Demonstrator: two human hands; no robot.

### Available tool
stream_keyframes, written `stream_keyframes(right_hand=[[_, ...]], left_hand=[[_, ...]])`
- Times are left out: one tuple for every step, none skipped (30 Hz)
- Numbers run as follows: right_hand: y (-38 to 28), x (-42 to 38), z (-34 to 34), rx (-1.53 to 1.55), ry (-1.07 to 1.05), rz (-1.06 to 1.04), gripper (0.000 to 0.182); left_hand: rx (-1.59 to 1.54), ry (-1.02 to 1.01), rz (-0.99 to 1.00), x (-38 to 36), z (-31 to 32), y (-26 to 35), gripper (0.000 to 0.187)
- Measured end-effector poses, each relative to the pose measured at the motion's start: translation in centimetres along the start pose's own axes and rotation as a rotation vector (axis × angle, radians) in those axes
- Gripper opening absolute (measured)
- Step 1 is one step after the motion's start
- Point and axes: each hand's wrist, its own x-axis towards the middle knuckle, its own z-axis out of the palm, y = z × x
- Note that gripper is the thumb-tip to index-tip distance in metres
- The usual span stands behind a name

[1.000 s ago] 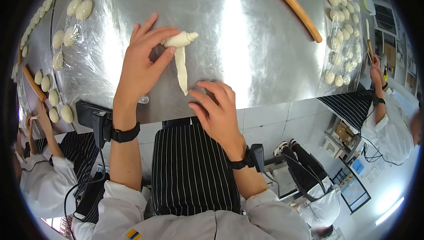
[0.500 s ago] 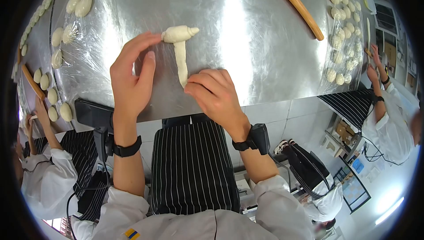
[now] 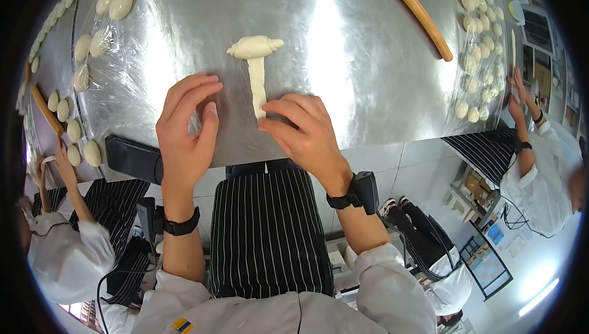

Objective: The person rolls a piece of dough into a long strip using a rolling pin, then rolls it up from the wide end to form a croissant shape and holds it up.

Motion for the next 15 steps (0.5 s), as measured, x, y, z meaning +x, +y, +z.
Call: stream_keyframes(right_hand=[[0.0, 0.2, 0.0, 0.001, -0.001, -0.002, 0.017], [0.0, 0.3, 0.0, 0.002, 0.015, -0.008, 0.016], [0.0, 0.5, 0.0, 0.002, 0.031, -0.014, 0.015], [0.0, 0.6, 0.0, 0.002, 0.029, -0.016, 0.015], [0.1, 0.7, 0.1, 0.036, 0.047, -0.005, 0.015], [0.1, 0.8, 0.1, 0.07, 0.064, 0.005, 0.016], [0.0, 1.0, 0.2, 0.069, 0.063, 0.004, 0.016], [0.0, 1.4, 0.2, 0.086, 0.081, 0.01, 0.016], [-0.1, 1.6, 0.1, 0.104, 0.101, 0.015, 0.016], [-0.2, 1.6, 0.1, 0.105, 0.101, 0.015, 0.016], [-0.2, 1.7, 0.1, 0.12, 0.095, 0.041, 0.015], [-0.3, 1.8, 0.1, 0.134, 0.089, 0.067, 0.015], [-0.4, 1.8, 0.2, 0.134, 0.089, 0.066, 0.015], [-0.5, 1.8, 0.2, 0.148, 0.101, 0.084, 0.015], [-0.6, 1.7, 0.3, 0.162, 0.113, 0.103, 0.015]], left_hand=[[0.001, 0.003, -0.001, 0.0, -0.1, 0.1, 0.033], [0.0, -0.025, -0.004, 0.0, -0.1, 0.1, 0.033], [-0.002, -0.053, -0.007, 0.0, -0.1, 0.2, 0.034], [-0.003, -0.051, -0.008, -0.1, 0.0, 0.2, 0.034], [0.092, -0.119, 0.067, -0.2, 0.1, 0.3, 0.035], [0.187, -0.187, 0.143, -0.2, 0.2, 0.3, 0.036], [0.186, -0.184, 0.143, -0.4, 0.5, 0.5, 0.036], [0.193, -0.217, 0.148, -0.6, 0.9, 0.9, 0.037], [0.201, -0.25, 0.154, -0.8, 1.4, 1.1, 0.039], [0.202, -0.25, 0.154, -0.9, 1.8, 1.1, 0.039], [0.209, -0.24, 0.155, -1.1, 2.3, 1.0, 0.038], [0.216, -0.228, 0.157, -1.2, 2.8, 0.7, 0.037], [0.215, -0.228, 0.158, -1.3, 3.1, 0.3, 0.037], [0.223, -0.179, 0.185, -1.4, 3.4, -0.3, 0.035], [0.23, -0.13, 0.212, -1.4, 3.6, -0.7, 0.032]])
